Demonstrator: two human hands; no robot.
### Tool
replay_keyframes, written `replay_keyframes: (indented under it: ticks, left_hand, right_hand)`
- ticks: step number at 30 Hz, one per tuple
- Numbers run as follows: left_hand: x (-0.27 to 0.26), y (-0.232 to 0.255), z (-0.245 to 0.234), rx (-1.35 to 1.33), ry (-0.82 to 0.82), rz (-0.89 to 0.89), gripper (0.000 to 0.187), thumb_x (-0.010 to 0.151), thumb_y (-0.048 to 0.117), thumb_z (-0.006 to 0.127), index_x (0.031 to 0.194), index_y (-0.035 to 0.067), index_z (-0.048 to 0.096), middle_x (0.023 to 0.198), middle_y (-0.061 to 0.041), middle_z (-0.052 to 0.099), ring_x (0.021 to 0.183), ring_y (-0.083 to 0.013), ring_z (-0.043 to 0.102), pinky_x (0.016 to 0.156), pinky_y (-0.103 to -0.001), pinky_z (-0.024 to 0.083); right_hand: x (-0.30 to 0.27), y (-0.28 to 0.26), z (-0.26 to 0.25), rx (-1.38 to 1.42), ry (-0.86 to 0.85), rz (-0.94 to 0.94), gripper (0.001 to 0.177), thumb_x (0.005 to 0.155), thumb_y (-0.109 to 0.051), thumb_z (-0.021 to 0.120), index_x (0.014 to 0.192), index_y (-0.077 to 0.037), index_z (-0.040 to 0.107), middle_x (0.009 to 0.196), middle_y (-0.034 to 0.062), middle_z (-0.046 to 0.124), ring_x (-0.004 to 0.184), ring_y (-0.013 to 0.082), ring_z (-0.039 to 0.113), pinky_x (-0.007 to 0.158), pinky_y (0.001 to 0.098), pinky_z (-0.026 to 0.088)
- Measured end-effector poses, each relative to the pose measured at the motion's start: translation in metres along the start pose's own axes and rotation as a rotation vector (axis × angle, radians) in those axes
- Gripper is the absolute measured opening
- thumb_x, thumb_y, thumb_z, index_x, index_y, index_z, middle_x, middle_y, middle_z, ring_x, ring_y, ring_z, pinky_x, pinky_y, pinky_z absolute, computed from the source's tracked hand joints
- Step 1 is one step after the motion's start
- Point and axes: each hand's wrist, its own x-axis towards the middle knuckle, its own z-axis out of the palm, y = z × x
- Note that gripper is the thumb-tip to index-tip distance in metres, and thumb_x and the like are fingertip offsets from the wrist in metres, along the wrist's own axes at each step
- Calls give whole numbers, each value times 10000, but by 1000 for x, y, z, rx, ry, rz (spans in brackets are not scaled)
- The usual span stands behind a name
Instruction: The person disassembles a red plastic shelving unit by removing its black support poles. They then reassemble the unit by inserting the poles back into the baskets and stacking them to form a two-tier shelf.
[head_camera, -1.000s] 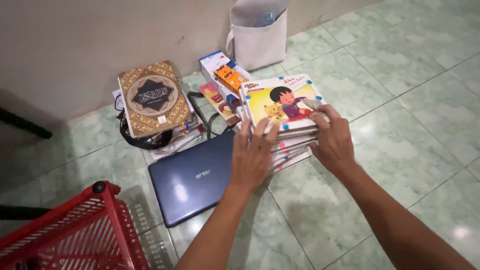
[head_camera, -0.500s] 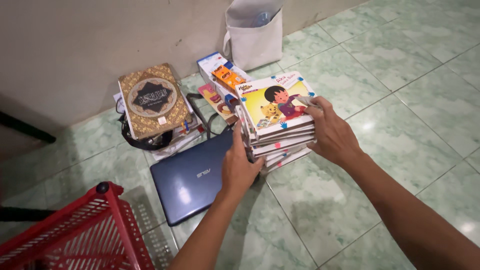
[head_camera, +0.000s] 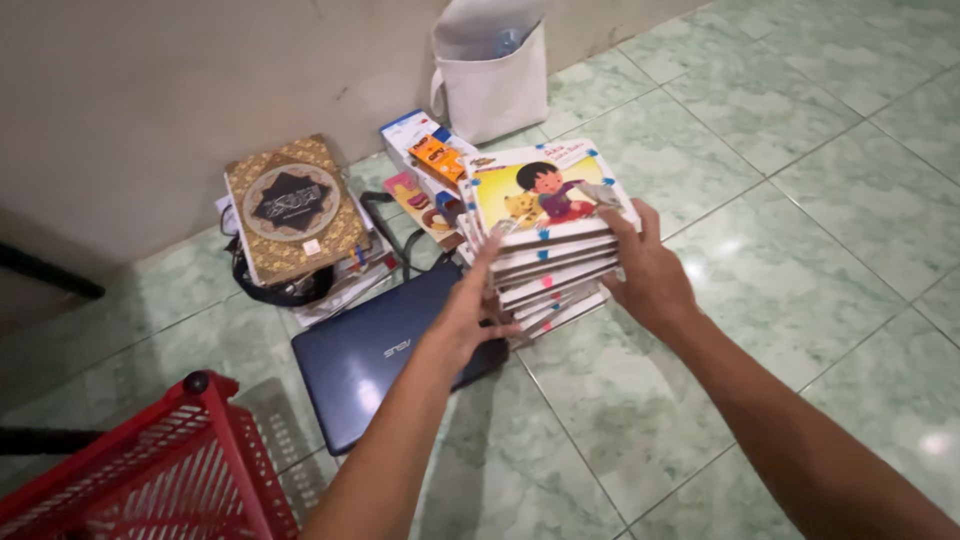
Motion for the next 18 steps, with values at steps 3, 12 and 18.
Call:
replay_keyframes:
  ticks: [3, 12, 18]
  left_hand:
    - [1, 10, 2, -47, 75, -45, 886, 692, 847, 523, 1261, 181, 648, 1015, -59, 713, 899, -201, 667, 752, -405, 563]
    - [8, -8, 18, -73, 85, -45, 700, 741, 644, 697, 1151, 78, 736, 944, -57, 759, 766, -185, 736, 640, -344, 623]
    - [12, -32, 31, -49, 29, -32, 620, 783, 611, 683, 1070, 64, 736, 832, -49, 696, 676, -173, 685, 550, -356, 615]
  right_hand:
    - [-7, 3, 10, 17, 20, -2, 908, 707, -54, 844, 1455, -250, 368, 1566, 215, 323, 836, 425, 681, 718, 487, 574]
    - [-45, 18, 42, 876, 265, 392, 908, 824, -260, 733, 1547, -102, 207, 1449, 220, 438, 1137, 304, 632, 767, 436, 635]
    - [-53, -6, 22, 1566, -134, 976, 937, 826, -797, 445, 1425, -75, 441, 1242, 220, 640, 1033, 386, 672, 767, 477, 569]
